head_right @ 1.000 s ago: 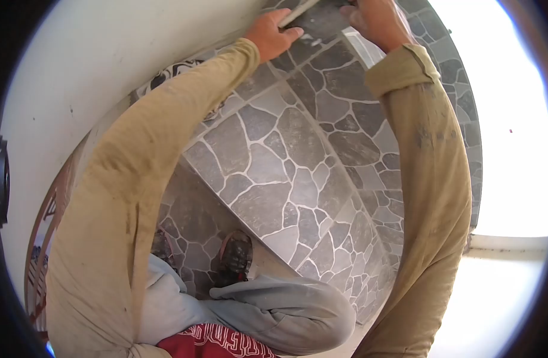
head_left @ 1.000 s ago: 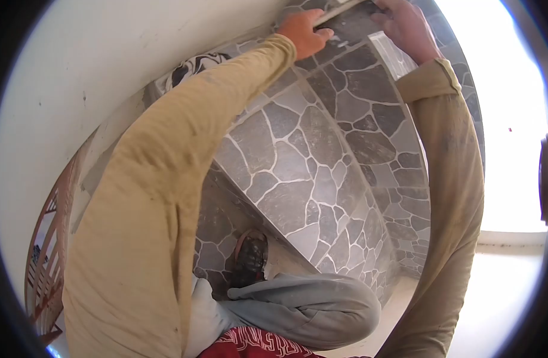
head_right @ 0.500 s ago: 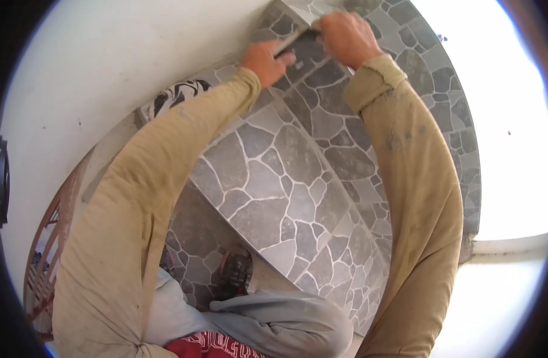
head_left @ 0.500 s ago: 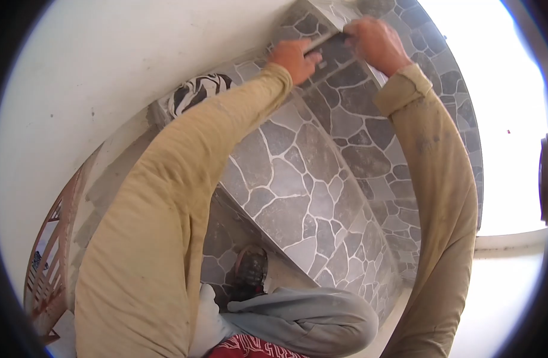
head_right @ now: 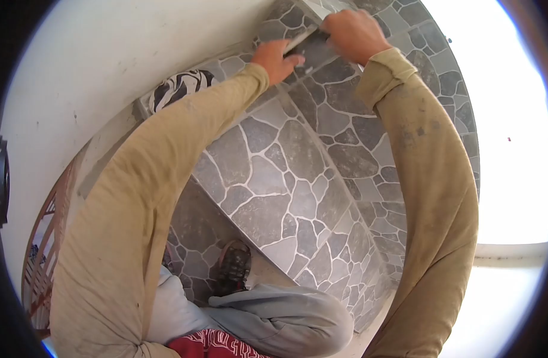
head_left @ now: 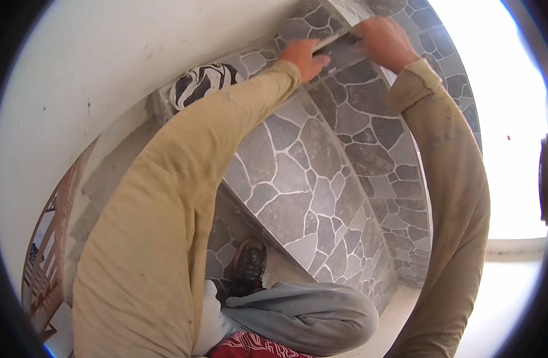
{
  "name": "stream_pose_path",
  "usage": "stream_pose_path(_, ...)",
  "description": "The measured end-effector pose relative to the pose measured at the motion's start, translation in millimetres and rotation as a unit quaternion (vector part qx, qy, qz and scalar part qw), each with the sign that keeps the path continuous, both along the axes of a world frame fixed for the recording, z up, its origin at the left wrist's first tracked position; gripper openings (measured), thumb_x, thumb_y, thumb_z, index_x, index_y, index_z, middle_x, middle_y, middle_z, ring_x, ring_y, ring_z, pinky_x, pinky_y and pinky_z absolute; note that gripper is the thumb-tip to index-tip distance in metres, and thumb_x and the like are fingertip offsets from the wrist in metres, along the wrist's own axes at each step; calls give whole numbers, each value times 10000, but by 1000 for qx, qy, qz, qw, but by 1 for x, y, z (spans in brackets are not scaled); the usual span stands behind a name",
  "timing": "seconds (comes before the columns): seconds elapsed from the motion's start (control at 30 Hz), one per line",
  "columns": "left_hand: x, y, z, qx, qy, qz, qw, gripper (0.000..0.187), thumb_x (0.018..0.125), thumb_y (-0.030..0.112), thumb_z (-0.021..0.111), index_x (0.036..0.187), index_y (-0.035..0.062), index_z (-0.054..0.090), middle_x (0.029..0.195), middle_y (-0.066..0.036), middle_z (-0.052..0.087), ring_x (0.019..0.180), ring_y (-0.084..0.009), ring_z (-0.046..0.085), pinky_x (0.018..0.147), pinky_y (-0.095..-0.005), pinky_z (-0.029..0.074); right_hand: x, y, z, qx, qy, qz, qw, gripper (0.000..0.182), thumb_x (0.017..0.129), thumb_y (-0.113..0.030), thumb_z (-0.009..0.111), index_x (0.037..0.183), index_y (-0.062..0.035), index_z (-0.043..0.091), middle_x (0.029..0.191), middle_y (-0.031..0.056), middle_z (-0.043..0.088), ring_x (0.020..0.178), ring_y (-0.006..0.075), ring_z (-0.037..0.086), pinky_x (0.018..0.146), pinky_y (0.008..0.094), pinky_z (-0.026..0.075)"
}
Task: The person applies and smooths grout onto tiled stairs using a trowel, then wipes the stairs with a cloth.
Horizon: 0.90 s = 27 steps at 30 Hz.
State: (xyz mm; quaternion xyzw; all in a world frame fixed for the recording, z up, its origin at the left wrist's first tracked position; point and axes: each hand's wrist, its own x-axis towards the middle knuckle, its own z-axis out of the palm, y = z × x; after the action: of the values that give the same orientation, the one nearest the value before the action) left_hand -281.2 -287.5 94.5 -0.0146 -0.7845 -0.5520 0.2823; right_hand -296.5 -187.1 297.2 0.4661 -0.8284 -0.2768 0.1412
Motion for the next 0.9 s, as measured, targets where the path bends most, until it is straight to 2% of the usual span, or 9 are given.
stream_pose_path(0.03, -3, -3, 4, -13, 8, 4, 1000, 468, 815, 324, 725, 1154, 13, 634, 995, -232, 675, 942, -377, 650, 847, -426, 496, 3, -5, 4, 20, -1, -83, 996, 216, 755, -167, 670, 947, -73, 703, 849, 200, 659, 854, 403, 633, 757, 477, 502)
stream_pose_path(0.1, -4, -3, 10, 4, 9, 41, 999, 439, 817, 328, 723, 1141, 41, 645, 993, -231, 671, 946, -386, 642, 846, -435, 489, 2, 5, 4, -38, 5, -52, 998, 228, 744, -187, 685, 947, -85, 706, 869, 203, 663, 861, 411, 633, 751, 474, 511)
stream_pose_path(0.23, 0, 8, -12, -43, -15, -69, 997, 479, 836, 358, 702, 1173, 26, 626, 1037, -243, 661, 984, -400, 632, 870, -435, 489, -4, 29, -15, -34, -23, -34, 999, 238, 750, -188, 684, 972, -109, 713, 871, 200, 664, 869, 396, 644, 776, 475, 510)
stream_pose_path(0.43, -5, 12, 0, 3, 59, 71, 996, 480, 805, 371, 729, 1145, 41, 651, 1024, -230, 671, 960, -389, 638, 877, -425, 486, 5, 23, -7, -97, -10, -72, 993, 239, 776, -190, 673, 992, -90, 696, 920, 182, 671, 895, 390, 640, 783, 474, 503)
stream_pose_path(0.5, 8, 4, -9, -10, -59, -112, 992, 498, 792, 395, 732, 1121, 28, 662, 990, -224, 680, 937, -387, 647, 875, -430, 488, -2, 39, -31, -102, -25, -60, 993, 207, 767, -154, 685, 956, -69, 691, 911, 188, 669, 889, 387, 639, 774, 465, 498)
stream_pose_path(0.53, 14, 1, -14, -143, -68, -142, 977, 472, 779, 388, 740, 1095, 44, 673, 1010, -185, 686, 958, -350, 657, 860, -419, 504, 6, 41, -39, -79, -61, -68, 993, 201, 757, -139, 693, 942, -60, 689, 904, 196, 666, 890, 385, 638, 765, 461, 498)
stream_pose_path(0.63, 16, -14, -11, -200, -132, -196, 951, 498, 747, 421, 759, 1060, 41, 685, 993, -175, 692, 946, -324, 664, 861, -396, 506, 18, 43, -49, -82, -124, -73, 986, 193, 740, -109, 711, 918, -38, 685, 832, 203, 661, 833, 384, 638, 720, 437, 500)
stream_pose_path(0.77, 29, -41, 30, -149, -67, -257, 953, 551, 752, 379, 765, 1162, 36, 629, 1096, -192, 667, 995, -301, 653, 892, -385, 493, 33, 54, -70, -273, -193, -67, 940, 190, 812, -157, 668, 965, -50, 702, 799, 176, 681, 792, 371, 646, 723, 413, 503)
stream_pose_path(0.9, 31, -63, 4, -334, -136, -174, 916, 692, 753, 317, 755, 1327, 40, 486, 1274, -199, 588, 1177, -343, 569, 991, -387, 446, 60, 71, -86, -527, -169, -42, 832, 150, 830, -167, 666, 909, -48, 712, 774, 163, 679, 722, 359, 642, 689, 382, 501)
